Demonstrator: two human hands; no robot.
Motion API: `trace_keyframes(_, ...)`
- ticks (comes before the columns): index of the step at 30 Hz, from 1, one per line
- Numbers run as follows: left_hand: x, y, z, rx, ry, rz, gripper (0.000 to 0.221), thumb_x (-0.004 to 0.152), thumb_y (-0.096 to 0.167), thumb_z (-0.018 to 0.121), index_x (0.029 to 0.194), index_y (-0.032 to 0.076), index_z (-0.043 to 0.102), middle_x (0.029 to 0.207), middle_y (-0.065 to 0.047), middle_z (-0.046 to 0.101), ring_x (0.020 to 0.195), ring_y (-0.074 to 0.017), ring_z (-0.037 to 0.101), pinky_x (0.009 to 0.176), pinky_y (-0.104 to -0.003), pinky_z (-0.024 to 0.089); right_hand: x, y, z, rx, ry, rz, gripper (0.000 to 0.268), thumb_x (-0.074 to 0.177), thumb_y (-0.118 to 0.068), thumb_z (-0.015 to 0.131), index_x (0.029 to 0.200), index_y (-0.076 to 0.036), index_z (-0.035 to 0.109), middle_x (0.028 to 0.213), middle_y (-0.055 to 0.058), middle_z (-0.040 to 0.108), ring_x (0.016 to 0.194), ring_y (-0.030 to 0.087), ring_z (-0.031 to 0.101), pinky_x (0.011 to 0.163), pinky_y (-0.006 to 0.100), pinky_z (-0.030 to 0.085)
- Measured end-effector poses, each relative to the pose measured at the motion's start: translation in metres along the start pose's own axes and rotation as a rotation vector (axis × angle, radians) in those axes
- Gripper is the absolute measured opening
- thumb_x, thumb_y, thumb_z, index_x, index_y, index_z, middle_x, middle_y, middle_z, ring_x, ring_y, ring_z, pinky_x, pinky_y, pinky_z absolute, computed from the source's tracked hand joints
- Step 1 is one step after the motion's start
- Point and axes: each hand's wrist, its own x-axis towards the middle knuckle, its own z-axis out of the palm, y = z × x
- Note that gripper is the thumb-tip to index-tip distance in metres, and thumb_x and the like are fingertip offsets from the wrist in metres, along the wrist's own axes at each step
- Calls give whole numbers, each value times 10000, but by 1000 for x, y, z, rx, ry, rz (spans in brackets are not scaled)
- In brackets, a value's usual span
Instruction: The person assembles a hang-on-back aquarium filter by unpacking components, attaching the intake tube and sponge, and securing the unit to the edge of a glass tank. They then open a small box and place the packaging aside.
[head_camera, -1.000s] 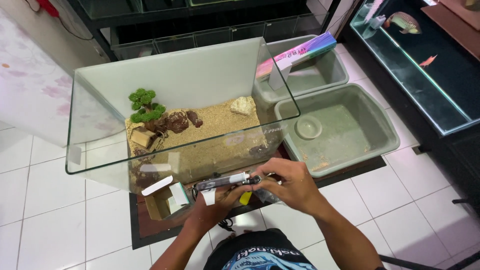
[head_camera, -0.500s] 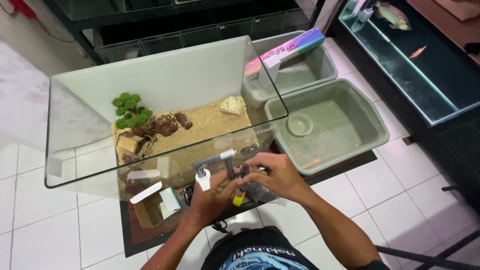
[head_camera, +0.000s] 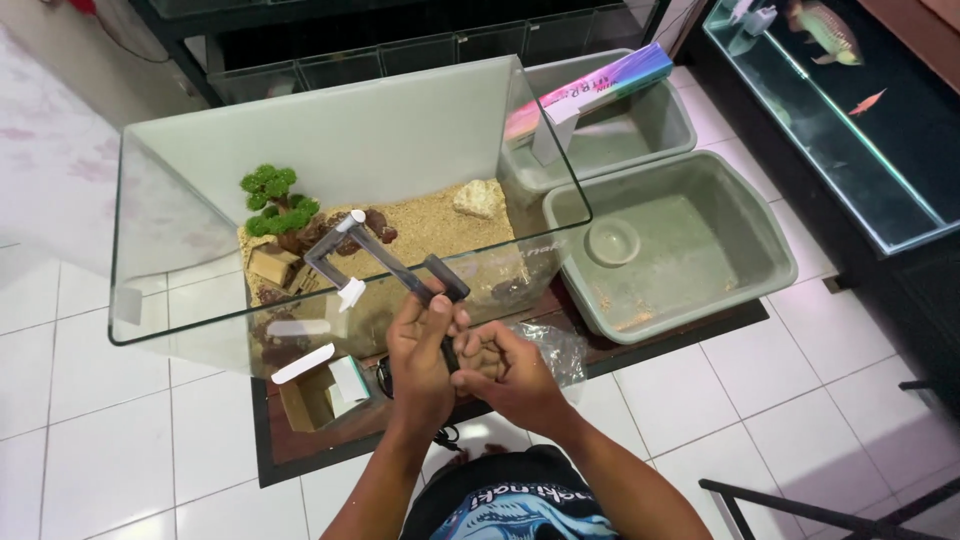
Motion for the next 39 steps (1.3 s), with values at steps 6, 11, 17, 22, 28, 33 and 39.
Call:
trace_keyframes(6, -5, 13, 9, 33, -8, 30, 331, 1109, 238, 658, 1294, -36, 651, 865, -181, 704, 706, -136, 603, 673, -293, 555, -4, -23, -2, -33, -49, -22, 443, 950, 20, 807, 1341, 60, 604, 1004, 201, 741, 792, 243, 802, 695, 358, 705)
trace_keyframes(11, 10, -18, -27, 145, -42, 114, 307, 1118, 225, 665, 1269, -42, 654, 934, -248, 761, 848, -245, 714, 822, -372, 588, 0, -9, -38, -57, -75, -70, 564, 920, 85, 606, 1479, 28, 559, 1070, 213, 727, 822, 261, 784, 704, 391, 703)
trace_keyframes(17, 1, -58, -60, 276, -105, 87, 204, 1135, 168, 623, 1255, 4, 605, 942, -214, 759, 892, -238, 728, 811, -362, 614, 13, 78, -108, -174, 80, 19, 344, 870, 84, 502, 1177, -72, 485, 980, 128, 606, 780, 253, 666, 651, 368, 569)
trace_keyframes(22, -14, -105, -90, 295, -82, -73, 95, 1163, 196, 538, 1176, 111, 498, 845, -77, 635, 860, -144, 634, 817, -302, 568, -8, 126, -129, -721, 232, 219, 265, 971, -175, 759, 1139, -95, 572, 828, 127, 606, 833, 358, 656, 781, 514, 509)
trace_keyframes(28, -25, -159, -118, 882, -150, -186, 497, 954, 219, 860, 1200, 131, 437, 1032, -153, 640, 1038, -350, 729, 974, -428, 634, -23, 145, -145, -1005, 382, 349, 289, 1075, -158, 659, 1353, -115, 725, 1222, 229, 753, 1242, 460, 713, 1087, 572, 547)
trace_keyframes(33, -36, -202, -111, 1340, -273, -618, 566, 1019, 602, 732, 1234, 154, 459, 1306, -185, 725, 1224, -498, 740, 1215, -573, 527, -4, 168, -167, -1096, 400, 338, 284, 1042, -150, 700, 1317, -107, 758, 1475, 141, 569, 1296, 466, 684, 1085, 586, 599)
trace_keyframes(39, -29, -249, -116, 1202, -233, 60, 400, 933, 288, 849, 1147, 76, 587, 1121, -231, 705, 1238, -550, 651, 1276, -599, 366, 16, 170, -181, -1229, 189, 380, 281, 1122, -325, 629, 1204, -137, 820, 1279, 114, 702, 1261, 377, 730, 1042, 505, 618)
